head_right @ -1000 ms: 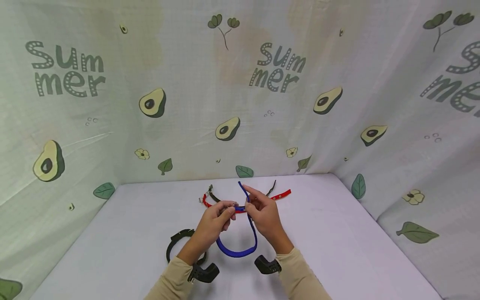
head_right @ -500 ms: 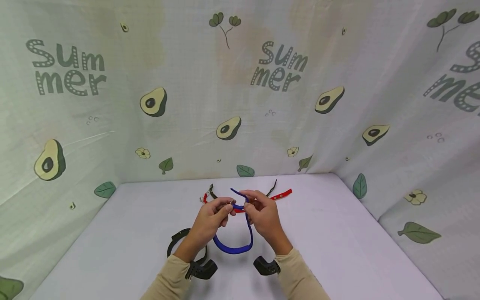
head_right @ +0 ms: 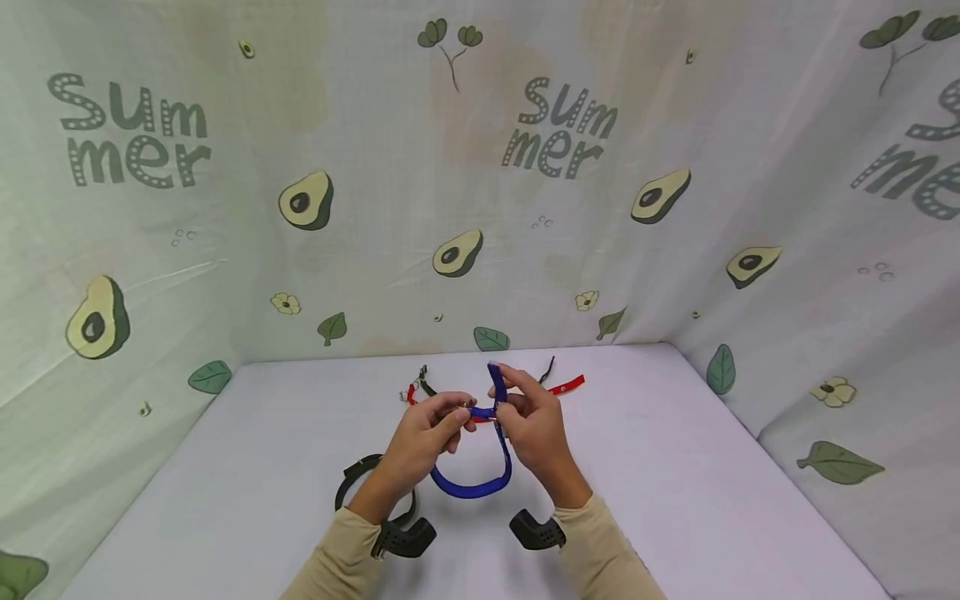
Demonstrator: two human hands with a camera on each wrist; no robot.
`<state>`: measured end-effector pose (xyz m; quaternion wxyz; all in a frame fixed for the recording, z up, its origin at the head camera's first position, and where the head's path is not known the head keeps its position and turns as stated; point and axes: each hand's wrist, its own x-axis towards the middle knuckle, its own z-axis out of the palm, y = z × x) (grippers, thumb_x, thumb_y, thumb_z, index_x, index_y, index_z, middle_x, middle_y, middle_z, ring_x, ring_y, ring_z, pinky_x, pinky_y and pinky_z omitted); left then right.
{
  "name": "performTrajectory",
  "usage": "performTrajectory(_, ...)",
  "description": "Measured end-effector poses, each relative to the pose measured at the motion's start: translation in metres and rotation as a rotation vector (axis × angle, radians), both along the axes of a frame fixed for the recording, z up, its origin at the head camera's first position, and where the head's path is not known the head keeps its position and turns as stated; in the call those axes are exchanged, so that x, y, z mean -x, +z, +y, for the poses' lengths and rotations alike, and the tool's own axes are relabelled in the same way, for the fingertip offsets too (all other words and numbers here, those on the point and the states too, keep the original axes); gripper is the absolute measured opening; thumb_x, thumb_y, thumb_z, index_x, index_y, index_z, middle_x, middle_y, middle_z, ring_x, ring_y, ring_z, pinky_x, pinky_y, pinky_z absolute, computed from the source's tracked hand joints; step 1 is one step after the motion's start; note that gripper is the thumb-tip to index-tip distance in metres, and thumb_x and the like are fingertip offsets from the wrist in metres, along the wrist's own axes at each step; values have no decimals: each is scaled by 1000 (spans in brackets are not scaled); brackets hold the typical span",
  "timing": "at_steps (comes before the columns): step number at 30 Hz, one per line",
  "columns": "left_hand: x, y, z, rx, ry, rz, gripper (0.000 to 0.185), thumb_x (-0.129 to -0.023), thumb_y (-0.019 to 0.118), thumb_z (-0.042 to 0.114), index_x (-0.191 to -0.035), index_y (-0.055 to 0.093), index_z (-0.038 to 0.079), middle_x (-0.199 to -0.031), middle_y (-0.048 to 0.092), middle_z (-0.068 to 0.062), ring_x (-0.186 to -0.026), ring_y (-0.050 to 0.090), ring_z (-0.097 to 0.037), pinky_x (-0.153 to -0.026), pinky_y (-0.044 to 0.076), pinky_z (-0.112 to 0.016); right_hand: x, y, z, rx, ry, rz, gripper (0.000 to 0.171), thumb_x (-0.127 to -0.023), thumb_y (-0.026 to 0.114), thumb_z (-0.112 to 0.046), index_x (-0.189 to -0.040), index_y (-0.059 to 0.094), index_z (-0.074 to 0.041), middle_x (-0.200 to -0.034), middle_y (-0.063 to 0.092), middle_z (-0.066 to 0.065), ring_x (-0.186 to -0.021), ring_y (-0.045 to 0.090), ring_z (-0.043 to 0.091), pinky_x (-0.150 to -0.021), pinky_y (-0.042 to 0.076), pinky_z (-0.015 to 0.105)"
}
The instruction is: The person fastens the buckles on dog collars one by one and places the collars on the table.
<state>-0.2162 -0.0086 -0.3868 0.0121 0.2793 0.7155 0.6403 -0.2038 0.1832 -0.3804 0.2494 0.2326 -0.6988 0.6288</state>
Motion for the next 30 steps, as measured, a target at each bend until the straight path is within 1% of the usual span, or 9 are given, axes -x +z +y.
performTrajectory(5, -1, -1, 0, -13, 19, -3, 28, -103, 59, 22, -124, 63, 3, -94, 69, -7, -68, 55, -13, -63, 49, -22, 2, 0, -2, -4, 17, 32, 43, -90, 47, 18, -127, 64, 3, -98, 64, 7, -45, 43, 12, -39, 38, 23)
performTrajectory(8, -1, 1, 1, -23, 29, 4, 29, -103, 60, 22, -125, 63, 4, -95, 69, -7, -68, 55, -13, -64, 49, -22, 3, 2, -2, -15, 23, 23, 34, -96, 50, 11, -125, 65, 4, -84, 61, 4, -44, 41, 14, -39, 38, 24)
performTrajectory(11, -2, 2, 1, -36, 23, 4, 29, -103, 60, 23, -125, 64, 5, -95, 69, -7, -68, 55, -14, -64, 49, -22, 1, 5, 1, -24, 18, 1, 29, -101, 51, 2, -127, 65, 2, -72, 51, 9, -46, 44, 19, -43, 43, 26)
performTrajectory(12, -2, 3, 1, -37, 20, 4, 30, -103, 59, 24, -126, 64, 5, -95, 69, -7, -68, 55, -14, -64, 49, -22, 0, 6, 1, -25, 17, -7, 28, -103, 51, -1, -127, 65, 1, -72, 50, 11, -47, 45, 20, -45, 45, 27)
performTrajectory(15, -2, 2, 2, -38, 14, -8, 31, -103, 59, 25, -126, 63, 5, -96, 69, -8, -68, 54, -14, -64, 49, -22, -2, 8, 5, -31, 40, -15, 30, -105, 49, -5, -131, 62, 3, -81, 54, 17, -51, 49, 21, -50, 49, 28)
performTrajectory(19, -2, 2, 2, -43, 19, -19, 31, -103, 59, 24, -127, 63, 5, -96, 69, -8, -68, 54, -14, -65, 49, -21, -1, 9, 10, -34, 93, -1, 35, -105, 46, -2, -138, 55, 5, -88, 57, 19, -55, 50, 20, -51, 49, 28)
performTrajectory(24, -1, 2, 3, -65, 4, -33, 33, -103, 58, 27, -127, 63, 5, -96, 69, -9, -69, 53, -13, -64, 47, -21, 0, 10, 14, 13, 83, 10, 47, -100, 55, 1, -146, 46, -2, -91, 61, 16, -57, 51, 18, -51, 48, 26)
performTrajectory(26, -1, 3, 3, -71, 0, -42, 33, -103, 59, 27, -127, 64, 5, -96, 69, -8, -69, 53, -13, -63, 47, -21, 0, 10, 15, 41, 73, 10, 48, -99, 58, 1, -145, 43, -3, -91, 63, 14, -57, 51, 17, -51, 49, 25)
performTrajectory(30, -1, 2, 2, -72, -2, -46, 34, -103, 59, 27, -127, 63, 4, -96, 68, -9, -69, 53, -13, -63, 47, -20, 0, 9, 14, 74, 52, 18, 43, -96, 61, 4, -136, 45, 1, -91, 65, 13, -56, 51, 17, -50, 48, 24)
